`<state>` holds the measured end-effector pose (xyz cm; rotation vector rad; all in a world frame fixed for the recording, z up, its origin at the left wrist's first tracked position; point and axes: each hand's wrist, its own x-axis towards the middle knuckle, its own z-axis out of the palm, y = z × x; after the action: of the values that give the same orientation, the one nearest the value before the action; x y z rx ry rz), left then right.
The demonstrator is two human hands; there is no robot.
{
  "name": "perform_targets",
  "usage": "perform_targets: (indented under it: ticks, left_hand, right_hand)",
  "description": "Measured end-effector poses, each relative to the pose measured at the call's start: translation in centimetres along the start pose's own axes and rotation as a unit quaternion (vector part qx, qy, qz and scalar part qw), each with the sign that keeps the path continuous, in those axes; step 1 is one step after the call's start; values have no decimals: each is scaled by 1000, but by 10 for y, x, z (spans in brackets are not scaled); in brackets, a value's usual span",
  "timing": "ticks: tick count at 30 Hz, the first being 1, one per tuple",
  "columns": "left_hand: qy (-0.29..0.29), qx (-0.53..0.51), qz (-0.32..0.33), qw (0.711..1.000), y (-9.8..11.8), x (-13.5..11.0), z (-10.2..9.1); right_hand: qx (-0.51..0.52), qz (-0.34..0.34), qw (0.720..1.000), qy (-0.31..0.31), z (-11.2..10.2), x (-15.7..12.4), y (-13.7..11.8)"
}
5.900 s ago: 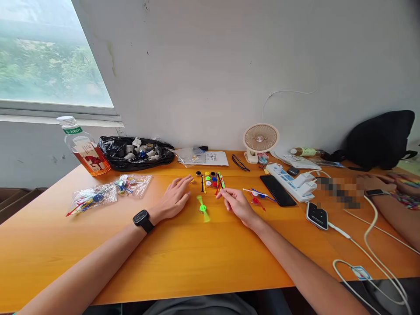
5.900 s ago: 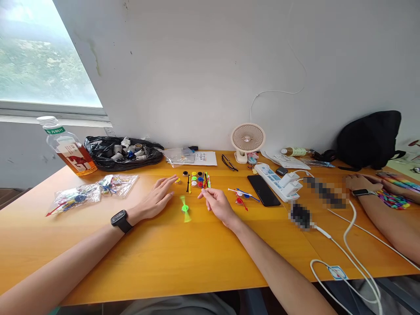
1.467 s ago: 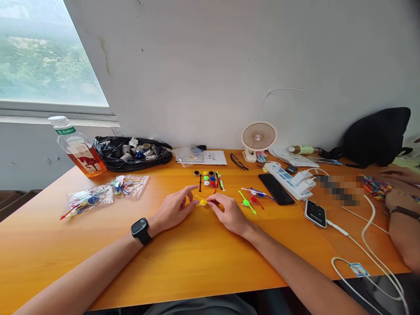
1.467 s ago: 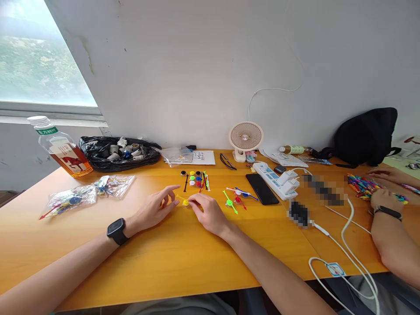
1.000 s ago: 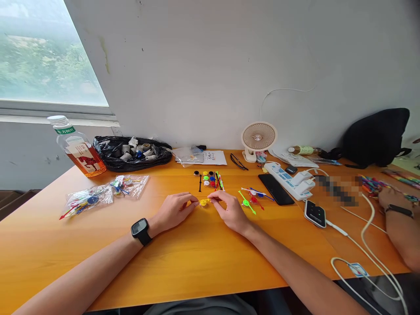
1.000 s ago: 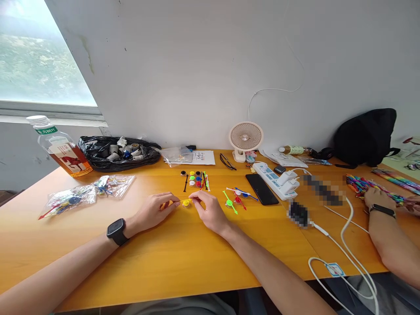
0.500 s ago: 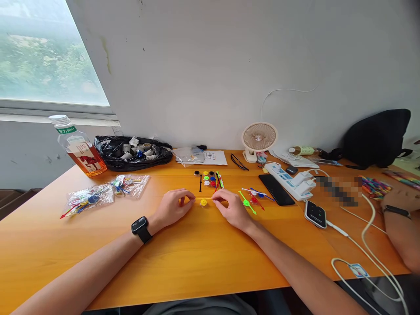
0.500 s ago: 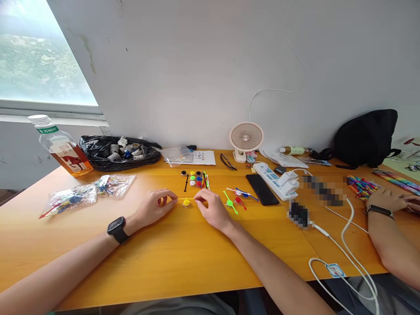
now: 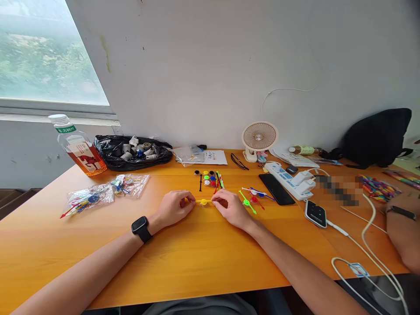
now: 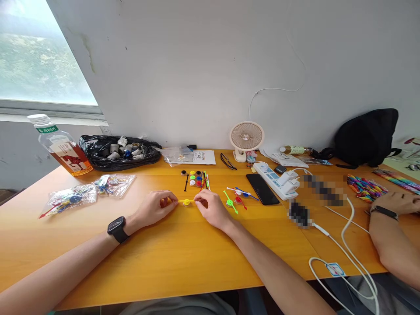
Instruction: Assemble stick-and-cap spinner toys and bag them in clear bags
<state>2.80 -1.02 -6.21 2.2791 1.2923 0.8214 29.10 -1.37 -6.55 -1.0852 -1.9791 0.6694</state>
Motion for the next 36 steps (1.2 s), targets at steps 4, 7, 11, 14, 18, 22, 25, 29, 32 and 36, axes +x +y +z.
perform_targets:
  ticks: [4,7,11,14,18,22,25,29,32,36]
  left_hand:
    - [-6,2,2,1000,1,-1,0]
    - [-7,6,11,1000,2,-1,1]
    - [-12,17,40,999,3,0,0]
    - [-13,33,64,997,5,0,0]
    - [-12,44,78,996,8,0,-2]
    - [-20,43,73,996,8,0,-3]
    - [-24,32,67,997,6,1,-2]
    - [-25,27,64,997,3,2,0]
    - [-30,21,51,998,0,3,1]
    - [-38,18,37,998,-2,5,0]
  right_hand:
    - [-10,10,1000,-11,1,-1,1]
    - [-29,17,999,-24,1,-1,2]
    - [-26,29,998,-41,0,0,2]
    - [-18,32,998,-45,0,0,1]
    - [-15,30,998,-53,0,0,2]
    - [-13,22,998,-55,1,-1,3]
    - [-13,13,998,-54,1,-1,4]
    - [-11,19,998,-60,1,-1,5]
    - [-12,20,998,-63,1,-1,5]
    - [-15,16,998,-61,1,0,5]
